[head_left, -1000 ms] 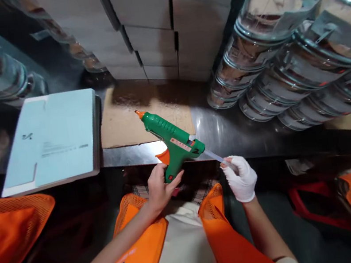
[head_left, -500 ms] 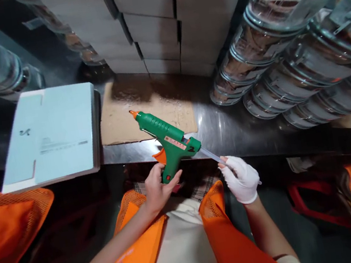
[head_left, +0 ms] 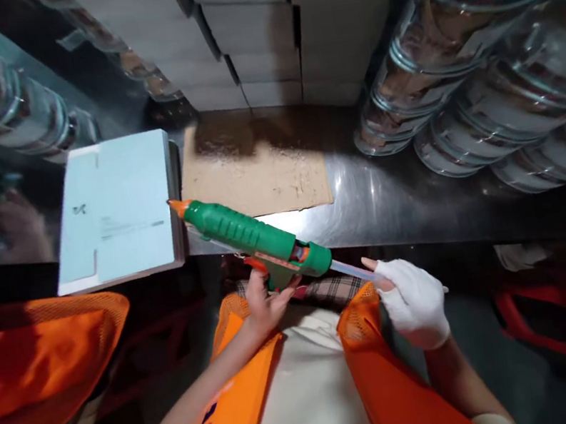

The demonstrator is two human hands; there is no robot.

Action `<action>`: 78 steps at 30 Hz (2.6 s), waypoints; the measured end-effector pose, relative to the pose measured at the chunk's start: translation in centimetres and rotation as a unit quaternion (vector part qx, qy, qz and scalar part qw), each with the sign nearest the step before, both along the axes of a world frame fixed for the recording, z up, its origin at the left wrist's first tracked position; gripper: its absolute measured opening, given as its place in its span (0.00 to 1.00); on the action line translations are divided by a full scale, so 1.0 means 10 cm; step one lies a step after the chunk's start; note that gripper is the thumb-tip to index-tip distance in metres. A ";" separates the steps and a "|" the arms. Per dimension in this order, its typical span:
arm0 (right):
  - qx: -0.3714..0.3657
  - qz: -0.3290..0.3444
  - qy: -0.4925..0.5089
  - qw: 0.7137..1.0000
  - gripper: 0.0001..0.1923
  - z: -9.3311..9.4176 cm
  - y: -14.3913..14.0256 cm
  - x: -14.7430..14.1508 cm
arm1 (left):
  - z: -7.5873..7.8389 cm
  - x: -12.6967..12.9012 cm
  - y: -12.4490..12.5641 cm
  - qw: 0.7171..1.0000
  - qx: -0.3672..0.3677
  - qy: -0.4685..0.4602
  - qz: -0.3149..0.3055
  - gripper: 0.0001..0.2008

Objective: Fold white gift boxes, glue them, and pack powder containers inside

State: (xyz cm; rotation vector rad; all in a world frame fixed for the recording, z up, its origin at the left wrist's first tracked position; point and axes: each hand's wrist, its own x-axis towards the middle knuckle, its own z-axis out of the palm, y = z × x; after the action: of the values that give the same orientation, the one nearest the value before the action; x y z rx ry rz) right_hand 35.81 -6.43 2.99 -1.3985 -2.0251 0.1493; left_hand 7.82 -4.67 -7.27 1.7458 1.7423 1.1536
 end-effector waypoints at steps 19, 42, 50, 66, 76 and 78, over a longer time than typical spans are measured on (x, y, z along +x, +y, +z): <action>0.023 -0.024 -0.028 0.999 0.17 0.03 -0.13 -0.27 | -0.17 -0.24 -0.15 0.997 -0.039 0.054 0.024 0.17; 0.049 -0.079 0.005 0.996 0.11 -0.42 0.03 -0.14 | 0.24 -0.11 -0.05 0.995 -0.070 0.064 -0.019 0.17; 0.007 -0.078 -0.033 0.996 0.14 -0.45 0.04 -0.15 | 0.31 -0.12 -0.01 0.996 -0.036 0.077 -0.036 0.17; -0.085 -0.141 -0.218 0.962 0.12 -0.58 1.05 0.29 | 0.89 0.57 0.91 0.904 -0.164 0.375 -0.125 0.23; 0.141 -0.137 -0.208 0.958 0.26 -0.56 0.89 0.54 | 1.05 -0.20 0.89 0.953 -0.087 0.284 -0.055 0.30; 0.226 -0.135 -0.174 0.949 0.24 -0.45 0.75 0.57 | 1.15 -0.84 1.07 0.961 -0.065 0.263 0.054 0.28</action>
State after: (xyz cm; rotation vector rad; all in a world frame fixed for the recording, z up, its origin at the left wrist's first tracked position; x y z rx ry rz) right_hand 41.55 1.06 -1.54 -1.4469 -1.9385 -0.6839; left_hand -0.58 6.02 4.24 2.0200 2.1779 0.6189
